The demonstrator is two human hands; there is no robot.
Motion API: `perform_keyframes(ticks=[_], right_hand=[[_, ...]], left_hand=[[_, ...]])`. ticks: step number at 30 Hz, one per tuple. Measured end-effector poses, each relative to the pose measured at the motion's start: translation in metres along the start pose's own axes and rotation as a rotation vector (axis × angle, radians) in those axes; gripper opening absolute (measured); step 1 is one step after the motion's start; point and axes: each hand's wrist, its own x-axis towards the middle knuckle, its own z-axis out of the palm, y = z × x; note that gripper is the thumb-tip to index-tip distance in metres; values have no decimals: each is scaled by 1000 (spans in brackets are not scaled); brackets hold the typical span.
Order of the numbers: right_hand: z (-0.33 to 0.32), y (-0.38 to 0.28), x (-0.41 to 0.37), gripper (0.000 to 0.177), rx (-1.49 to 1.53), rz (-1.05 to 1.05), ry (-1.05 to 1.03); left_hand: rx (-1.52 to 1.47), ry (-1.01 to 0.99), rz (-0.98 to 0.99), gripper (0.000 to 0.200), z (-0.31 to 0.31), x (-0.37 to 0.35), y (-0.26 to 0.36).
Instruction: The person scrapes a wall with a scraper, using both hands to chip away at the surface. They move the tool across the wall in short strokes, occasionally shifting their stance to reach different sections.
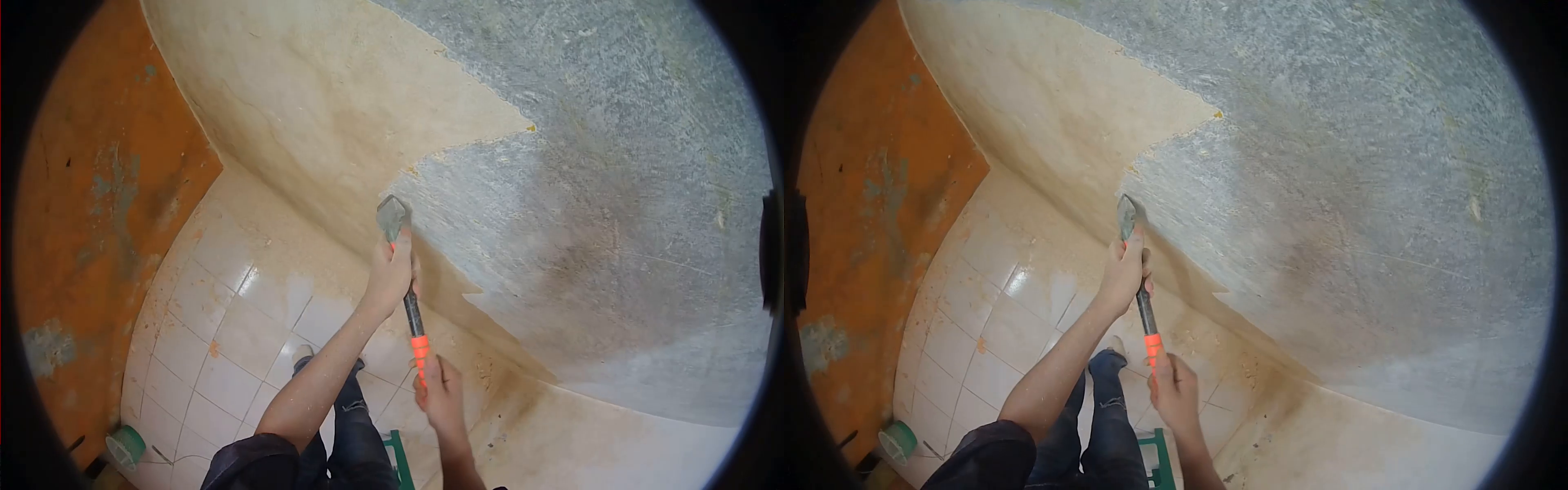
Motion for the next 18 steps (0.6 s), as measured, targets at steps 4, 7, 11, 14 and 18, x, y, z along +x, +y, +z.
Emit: perform_keyframes(ticks=[4,7,11,14,18], right_hand=[[4,8,-8,37,109,32,-3],[4,-3,10,36,-5,-63,-11],[8,4,-11,37,87,3,20],[-10,7,3,36,-17,-92,33],[-21,53,-24,33,-330,-287,46]], left_hand=[[46,-51,12,40,3,-9,5],[-32,21,25,40,-4,4,13],[51,2,-77,35,0,-7,22],[28,-35,-79,35,0,-1,16],[24,-75,-52,34,10,-27,-19]])
